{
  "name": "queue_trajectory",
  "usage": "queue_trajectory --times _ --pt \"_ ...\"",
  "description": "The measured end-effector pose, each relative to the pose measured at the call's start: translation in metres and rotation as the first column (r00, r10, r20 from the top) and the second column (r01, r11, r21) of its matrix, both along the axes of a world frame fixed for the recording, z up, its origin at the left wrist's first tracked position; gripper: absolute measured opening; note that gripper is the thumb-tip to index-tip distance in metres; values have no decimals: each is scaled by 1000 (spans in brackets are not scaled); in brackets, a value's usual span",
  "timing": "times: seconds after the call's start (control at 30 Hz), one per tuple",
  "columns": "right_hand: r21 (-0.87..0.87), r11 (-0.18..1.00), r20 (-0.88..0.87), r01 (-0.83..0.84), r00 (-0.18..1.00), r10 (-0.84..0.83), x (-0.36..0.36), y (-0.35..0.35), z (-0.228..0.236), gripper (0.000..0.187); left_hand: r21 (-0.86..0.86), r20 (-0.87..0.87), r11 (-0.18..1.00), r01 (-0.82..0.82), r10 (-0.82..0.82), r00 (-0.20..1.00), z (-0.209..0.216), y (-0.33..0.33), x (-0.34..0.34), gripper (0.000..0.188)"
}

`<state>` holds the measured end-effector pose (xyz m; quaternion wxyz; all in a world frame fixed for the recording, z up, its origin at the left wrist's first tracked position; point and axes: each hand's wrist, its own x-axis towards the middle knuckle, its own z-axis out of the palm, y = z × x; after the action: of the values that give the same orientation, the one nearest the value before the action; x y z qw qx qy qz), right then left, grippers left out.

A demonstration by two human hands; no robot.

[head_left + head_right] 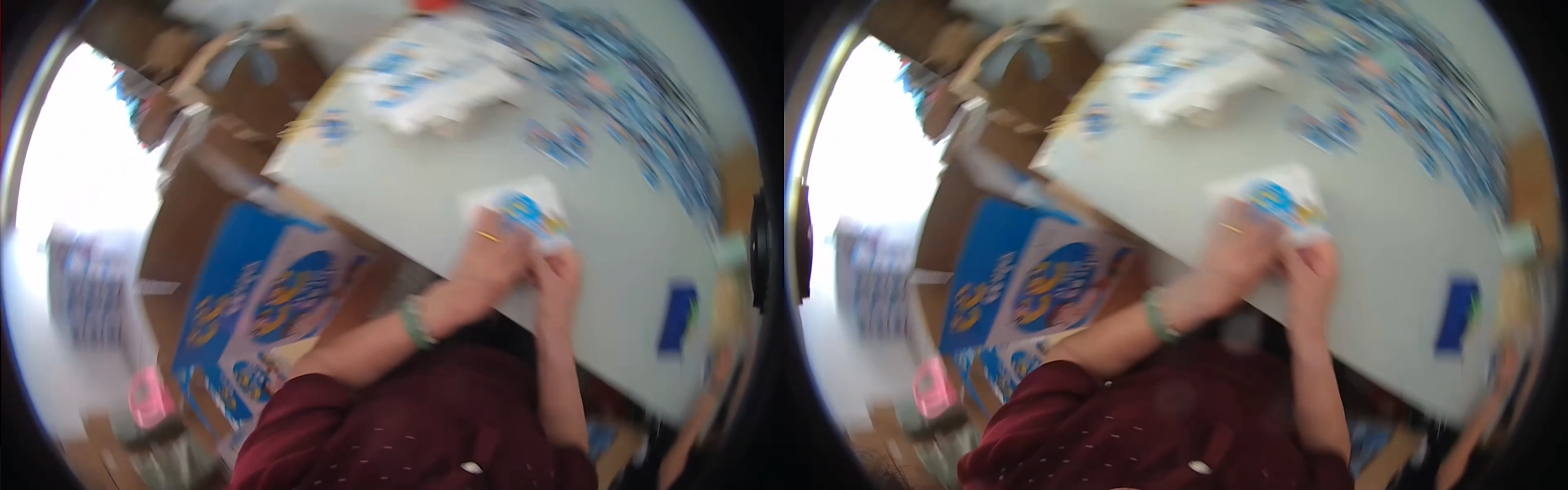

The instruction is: Folding cardboard boxes and filling them with stacks of small packaged labels.

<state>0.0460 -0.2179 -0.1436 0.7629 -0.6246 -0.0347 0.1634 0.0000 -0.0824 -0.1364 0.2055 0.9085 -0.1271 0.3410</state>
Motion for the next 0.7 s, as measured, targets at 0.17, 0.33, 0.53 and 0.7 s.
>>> queue_trajectory --times 0.17,0.33,0.53,0.7 --pt "-187 979 128 77 990 -53 5 -30 -25 12 -57 -102 998 -36 30 994 6 -23 -2 35" --pt "-172 985 255 21 967 24 18 -28 -59 14 -42 -25 972 -233 232 972 -2 -27 -1 35" --pt "-471 880 347 61 930 121 27 -41 -48 12 50 36 961 -272 271 962 -5 -29 8 23" --pt "-499 789 397 359 904 -160 63 -70 -58 21 123 -112 971 -203 217 970 5 -26 16 27"
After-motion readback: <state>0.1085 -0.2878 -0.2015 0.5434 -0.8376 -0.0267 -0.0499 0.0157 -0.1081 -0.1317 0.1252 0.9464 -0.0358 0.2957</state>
